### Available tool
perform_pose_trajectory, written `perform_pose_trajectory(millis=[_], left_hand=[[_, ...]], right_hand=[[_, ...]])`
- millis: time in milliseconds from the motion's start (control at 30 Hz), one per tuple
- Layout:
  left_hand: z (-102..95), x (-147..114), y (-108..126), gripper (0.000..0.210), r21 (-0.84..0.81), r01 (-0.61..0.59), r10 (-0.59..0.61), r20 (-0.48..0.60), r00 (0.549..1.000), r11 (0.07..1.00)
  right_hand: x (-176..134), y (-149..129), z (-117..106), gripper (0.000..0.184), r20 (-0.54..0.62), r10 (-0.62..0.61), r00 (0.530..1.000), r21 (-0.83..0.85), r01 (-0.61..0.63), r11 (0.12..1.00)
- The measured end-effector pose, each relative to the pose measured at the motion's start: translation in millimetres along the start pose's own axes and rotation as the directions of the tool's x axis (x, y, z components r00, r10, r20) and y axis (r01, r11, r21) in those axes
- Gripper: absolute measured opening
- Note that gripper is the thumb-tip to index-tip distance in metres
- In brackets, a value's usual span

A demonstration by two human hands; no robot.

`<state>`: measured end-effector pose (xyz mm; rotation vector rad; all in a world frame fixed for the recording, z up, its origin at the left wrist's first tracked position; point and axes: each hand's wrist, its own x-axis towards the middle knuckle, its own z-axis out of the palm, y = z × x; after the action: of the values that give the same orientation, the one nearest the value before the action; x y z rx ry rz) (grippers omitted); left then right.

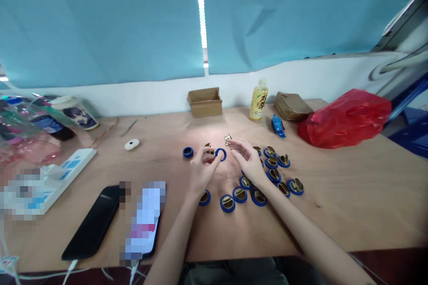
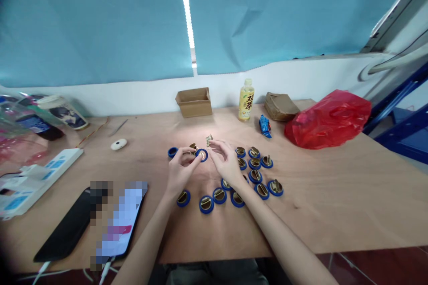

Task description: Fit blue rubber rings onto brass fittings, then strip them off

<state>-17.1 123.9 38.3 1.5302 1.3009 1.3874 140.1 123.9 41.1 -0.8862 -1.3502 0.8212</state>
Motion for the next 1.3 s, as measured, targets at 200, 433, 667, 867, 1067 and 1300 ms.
perform_pose_trajectory(millis=[200,433,667,867,1067,1300], left_hand=[[-3.4,5,-5,0.017,-0.073,-0.009,0.006,-0.044,0.999,0.997],[-6.8,3,-5,0.020,0.072,0.021,-0.028,0.090,0.996,0.997],[-5.4,9,-6,0.027,-0.196,0.237,-0.196,0.207,0.958,0.952],[-5.2,6,-1,0.040,-0.328,0.367,-0.297,0.244,0.923,0.870],[-3.0,5,-1,0.039,-0.432,0.364,-0.279,0.249,0.928,0.825],[-4.7,8,-3,0.035,-0.414,0.248,-0.170,0.216,0.961,0.876]], right_hand=[[-1,-1,2,0.022,-0.010,-0.030,1.000,-0.030,0.029,0.999],[-7,-10,2,0.027,0.070,-0.205,0.976,-0.305,0.216,0.928],[-15,-13,8,0.036,0.244,-0.284,0.927,-0.380,0.361,0.852],[-21,-12,13,0.040,0.334,-0.288,0.898,-0.365,0.405,0.838],[-25,-10,16,0.049,0.338,-0.267,0.902,-0.349,0.384,0.855],[-22,-13,17,0.038,0.183,-0.211,0.960,-0.396,0.269,0.878]])
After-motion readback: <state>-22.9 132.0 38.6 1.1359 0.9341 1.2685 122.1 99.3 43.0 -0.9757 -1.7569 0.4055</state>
